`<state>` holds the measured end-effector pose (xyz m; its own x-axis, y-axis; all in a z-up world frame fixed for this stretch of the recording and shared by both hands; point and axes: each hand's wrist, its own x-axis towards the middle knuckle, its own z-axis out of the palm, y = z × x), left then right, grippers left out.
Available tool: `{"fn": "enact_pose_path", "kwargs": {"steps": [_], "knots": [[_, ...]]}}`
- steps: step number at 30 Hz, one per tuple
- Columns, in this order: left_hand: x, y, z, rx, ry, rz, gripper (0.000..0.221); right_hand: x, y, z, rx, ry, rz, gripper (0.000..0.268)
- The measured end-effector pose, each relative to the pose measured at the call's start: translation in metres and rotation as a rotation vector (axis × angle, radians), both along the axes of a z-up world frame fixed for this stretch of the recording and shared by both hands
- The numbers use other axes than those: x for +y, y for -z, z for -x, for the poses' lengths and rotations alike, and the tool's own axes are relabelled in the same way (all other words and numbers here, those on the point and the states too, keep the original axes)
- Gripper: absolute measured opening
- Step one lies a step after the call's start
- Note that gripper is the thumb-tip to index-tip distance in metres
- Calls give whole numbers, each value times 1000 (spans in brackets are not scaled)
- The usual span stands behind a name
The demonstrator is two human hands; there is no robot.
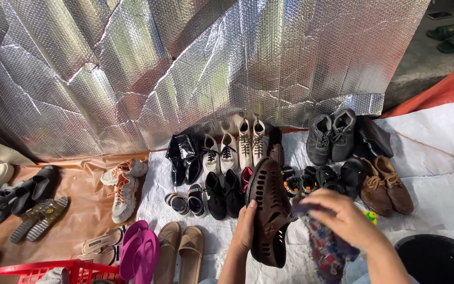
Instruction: Cleaning a brown shoe by scrubbing it with a toothbrush and wiping it with a cloth.
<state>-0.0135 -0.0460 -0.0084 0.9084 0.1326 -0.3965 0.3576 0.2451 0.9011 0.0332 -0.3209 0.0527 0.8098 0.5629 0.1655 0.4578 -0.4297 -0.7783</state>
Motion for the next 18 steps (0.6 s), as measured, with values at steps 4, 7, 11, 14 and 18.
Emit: {"fn": "enact_pose_path", "kwargs": {"steps": [4,7,11,14,18], "knots": [[-7,47,-9,-357,63,28,42,-10,15,-16,-300,235,-151,39],[-15,31,-3,-355,162,-130,43,9,30,-17,-584,356,-191,39],[-14,41,-9,-402,127,-186,42,50,49,-7,-724,184,-100,53],[-4,43,-12,-377,34,-149,37,65,26,14,-657,1,-16,53],[8,10,-5,-327,-17,-173,48,63,23,15,-450,-198,80,45]]}}
